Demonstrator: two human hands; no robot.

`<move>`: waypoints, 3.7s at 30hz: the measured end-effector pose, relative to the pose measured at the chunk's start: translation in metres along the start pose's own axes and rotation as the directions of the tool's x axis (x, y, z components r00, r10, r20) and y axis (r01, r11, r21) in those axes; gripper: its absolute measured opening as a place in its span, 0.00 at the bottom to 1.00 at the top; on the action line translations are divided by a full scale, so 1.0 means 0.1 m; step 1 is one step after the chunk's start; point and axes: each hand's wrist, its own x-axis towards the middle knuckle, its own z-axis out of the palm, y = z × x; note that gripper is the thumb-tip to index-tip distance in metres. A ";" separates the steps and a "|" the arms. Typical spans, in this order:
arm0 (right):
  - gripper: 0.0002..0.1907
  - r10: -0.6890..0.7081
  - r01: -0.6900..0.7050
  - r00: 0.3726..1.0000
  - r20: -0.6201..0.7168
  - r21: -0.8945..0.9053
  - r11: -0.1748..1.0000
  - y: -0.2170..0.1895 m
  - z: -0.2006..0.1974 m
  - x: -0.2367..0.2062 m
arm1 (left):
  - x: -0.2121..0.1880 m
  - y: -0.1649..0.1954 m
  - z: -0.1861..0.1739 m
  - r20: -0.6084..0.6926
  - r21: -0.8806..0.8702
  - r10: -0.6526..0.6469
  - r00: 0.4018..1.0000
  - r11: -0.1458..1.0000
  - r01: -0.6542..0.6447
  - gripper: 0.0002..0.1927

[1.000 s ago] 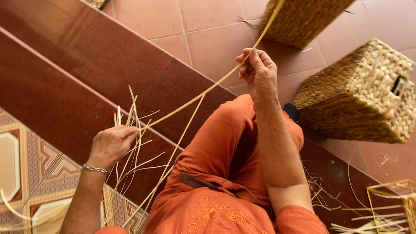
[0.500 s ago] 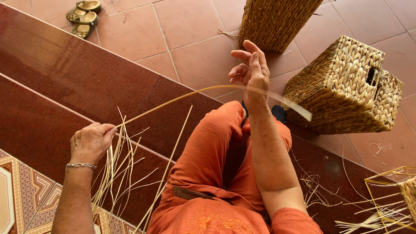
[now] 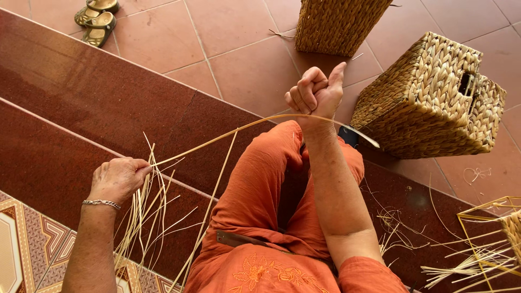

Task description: The person sits on a tiled floor and uses a small knife to split long bamboo strips into thinner strands. They repeatedly hold a strip, shave it with the knife, and separate the resulting strands by hand. Finished woven baskets are visible nearby.

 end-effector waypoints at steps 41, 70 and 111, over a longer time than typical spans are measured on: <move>0.11 -0.225 -0.065 0.931 -0.288 -0.737 0.673 0.26 0.10 -0.01 | 0.13 3.27 -1.36 -0.868 -0.480 0.225 0.442 -0.154 -0.864 0.02; 0.03 -0.295 0.162 0.955 -0.012 -0.815 0.556 -0.46 0.79 -0.35 | -0.03 2.86 -1.45 -0.929 -0.280 0.286 0.236 -0.121 -0.952 0.07; 0.05 -0.034 -0.021 0.990 -0.138 -0.378 0.925 -0.32 0.52 -0.27 | 0.21 2.98 -1.04 -0.835 -0.551 0.343 0.431 -0.551 -0.627 0.01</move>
